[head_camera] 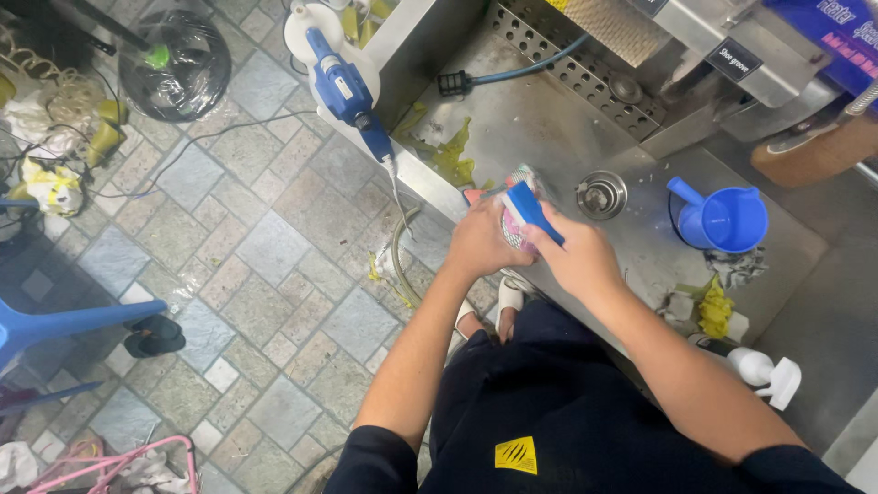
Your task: The person scrubs a colorful sneaker with a blue brush and a white cloth at a stainless steel sink. They repeatedly apply soap, scrub the upper and sole, and rinse the shoe under running water.
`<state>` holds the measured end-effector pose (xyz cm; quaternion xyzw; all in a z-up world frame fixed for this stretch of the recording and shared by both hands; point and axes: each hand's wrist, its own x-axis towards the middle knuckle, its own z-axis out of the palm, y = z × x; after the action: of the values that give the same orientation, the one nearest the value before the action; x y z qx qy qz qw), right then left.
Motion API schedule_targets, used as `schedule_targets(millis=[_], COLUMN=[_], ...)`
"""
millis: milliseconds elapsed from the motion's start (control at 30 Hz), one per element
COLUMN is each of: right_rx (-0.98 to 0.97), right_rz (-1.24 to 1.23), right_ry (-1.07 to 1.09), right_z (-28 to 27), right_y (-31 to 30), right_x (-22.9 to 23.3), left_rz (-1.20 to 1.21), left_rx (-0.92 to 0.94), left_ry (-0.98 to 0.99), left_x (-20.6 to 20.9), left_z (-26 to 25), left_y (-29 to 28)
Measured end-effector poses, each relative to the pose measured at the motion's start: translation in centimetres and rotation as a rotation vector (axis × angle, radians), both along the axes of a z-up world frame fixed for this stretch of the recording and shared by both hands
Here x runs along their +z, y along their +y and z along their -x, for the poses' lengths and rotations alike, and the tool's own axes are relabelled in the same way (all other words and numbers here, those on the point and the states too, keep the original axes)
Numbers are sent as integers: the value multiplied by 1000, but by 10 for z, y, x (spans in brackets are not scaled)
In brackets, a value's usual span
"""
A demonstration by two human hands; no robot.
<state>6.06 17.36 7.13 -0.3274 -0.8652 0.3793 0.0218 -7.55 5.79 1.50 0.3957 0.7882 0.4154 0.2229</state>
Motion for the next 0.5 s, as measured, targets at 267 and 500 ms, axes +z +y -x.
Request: schedule_targets(millis=[267, 500], right_rx=[-21, 6], right_rz=[-18, 30], right_ry=[-30, -27], right_z=[-6, -6], right_y=[3, 16], right_x=[6, -6], left_rz=[56, 59], left_rx=[1, -18], left_ry=[23, -52], left_x=[-2, -3], left_z=[-1, 7], left_y=[3, 4])
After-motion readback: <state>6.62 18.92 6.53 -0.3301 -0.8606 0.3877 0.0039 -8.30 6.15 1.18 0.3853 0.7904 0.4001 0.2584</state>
